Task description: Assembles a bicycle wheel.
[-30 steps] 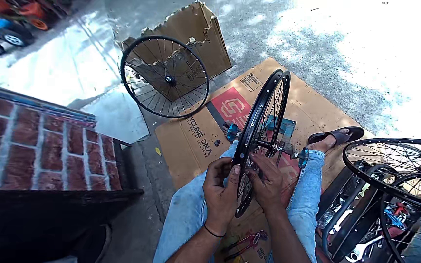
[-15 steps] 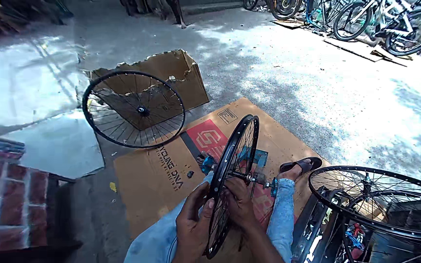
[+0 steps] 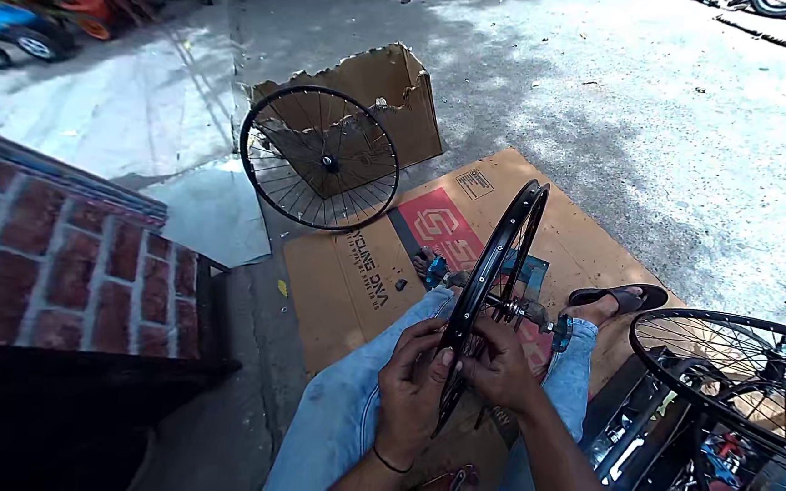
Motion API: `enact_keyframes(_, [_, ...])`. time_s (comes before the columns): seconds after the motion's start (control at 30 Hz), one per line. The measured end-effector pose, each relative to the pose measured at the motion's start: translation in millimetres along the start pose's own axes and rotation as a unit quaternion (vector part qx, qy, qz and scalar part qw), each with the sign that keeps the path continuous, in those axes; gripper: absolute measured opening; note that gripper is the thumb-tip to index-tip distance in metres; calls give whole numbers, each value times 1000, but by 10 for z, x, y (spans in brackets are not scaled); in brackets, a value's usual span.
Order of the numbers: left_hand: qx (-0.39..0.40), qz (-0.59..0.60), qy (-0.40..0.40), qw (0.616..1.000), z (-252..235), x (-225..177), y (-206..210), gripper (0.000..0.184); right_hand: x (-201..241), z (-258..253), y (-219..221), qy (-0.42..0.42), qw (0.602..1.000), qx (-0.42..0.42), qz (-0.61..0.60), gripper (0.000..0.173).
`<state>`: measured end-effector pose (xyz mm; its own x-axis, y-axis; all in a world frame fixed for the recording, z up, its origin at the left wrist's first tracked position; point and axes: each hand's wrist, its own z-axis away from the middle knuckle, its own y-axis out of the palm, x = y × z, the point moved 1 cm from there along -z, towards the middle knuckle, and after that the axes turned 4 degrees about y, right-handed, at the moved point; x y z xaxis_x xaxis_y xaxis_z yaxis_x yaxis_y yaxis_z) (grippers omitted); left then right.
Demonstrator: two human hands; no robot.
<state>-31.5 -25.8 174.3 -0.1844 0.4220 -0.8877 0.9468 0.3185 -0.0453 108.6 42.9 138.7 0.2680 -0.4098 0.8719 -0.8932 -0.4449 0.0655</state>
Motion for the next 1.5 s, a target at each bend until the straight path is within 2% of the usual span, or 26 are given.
enact_keyframes(0.07, [3,-1,1,1000,9,4,11,31,23,-18,0,-56,995,-43,73,28])
enact_keyframes(0.13, [-4,10,-13,1000,-2,-22,35,40,41,-46,16,-136,974,-114,142,21])
enact_keyframes(0.2, [-16,17,-27,999,-52,-34,46,45,75,-85,20,-176,952,-155,194,21])
enact_keyframes(0.3, [-13,16,-17,1000,-79,-21,14,28,86,-151,30,-175,952,-137,210,22])
enact_keyframes(0.4, [2,22,-7,1000,-70,-8,1,24,71,-158,8,-193,946,-101,241,20])
enact_keyframes(0.47, [3,26,-10,1000,-68,-27,30,23,67,-138,-1,-207,937,-112,258,18])
enact_keyframes(0.57, [3,28,-13,1000,-59,-61,80,25,93,-87,24,-222,920,-172,275,12])
enact_keyframes(0.67, [-6,28,-27,999,-49,-67,66,39,63,-67,209,-211,906,-259,262,6])
enact_keyframes(0.77, [-20,40,-26,999,-83,-51,45,44,16,-87,461,-171,889,-350,238,16])
enact_keyframes(0.8, [-21,43,-29,998,-87,-46,38,46,17,-90,494,-150,893,-357,228,17])
enact_keyframes(0.87, [-19,48,-36,998,-75,-33,24,51,31,-90,412,-118,933,-285,188,18])
enact_keyframes(0.93, [-16,58,-44,997,-45,-44,23,55,111,-58,155,-109,973,-131,156,13])
enact_keyframes(0.97, [-18,61,-47,997,-50,-55,40,58,171,-52,-5,-95,982,-52,158,18])
enact_keyframes(1.03, [-29,61,-46,997,-37,-90,87,61,297,-110,-248,-77,980,50,178,22])
enact_keyframes(1.13, [-45,39,-35,998,-60,-148,131,64,411,-246,-393,-49,972,115,201,17])
enact_keyframes(1.23, [-54,14,-35,998,-107,-156,97,62,395,-403,-416,-39,975,151,157,14])
enact_keyframes(1.33, [-50,8,-34,998,-107,-150,40,55,318,-439,-384,-73,978,151,123,13])
enact_keyframes(1.43, [-30,20,-26,999,-101,-164,45,48,243,-312,-313,-116,982,79,126,17])
enact_keyframes(1.5, [-5,31,-27,999,-124,-179,52,46,203,-176,-186,-127,980,-4,151,19])
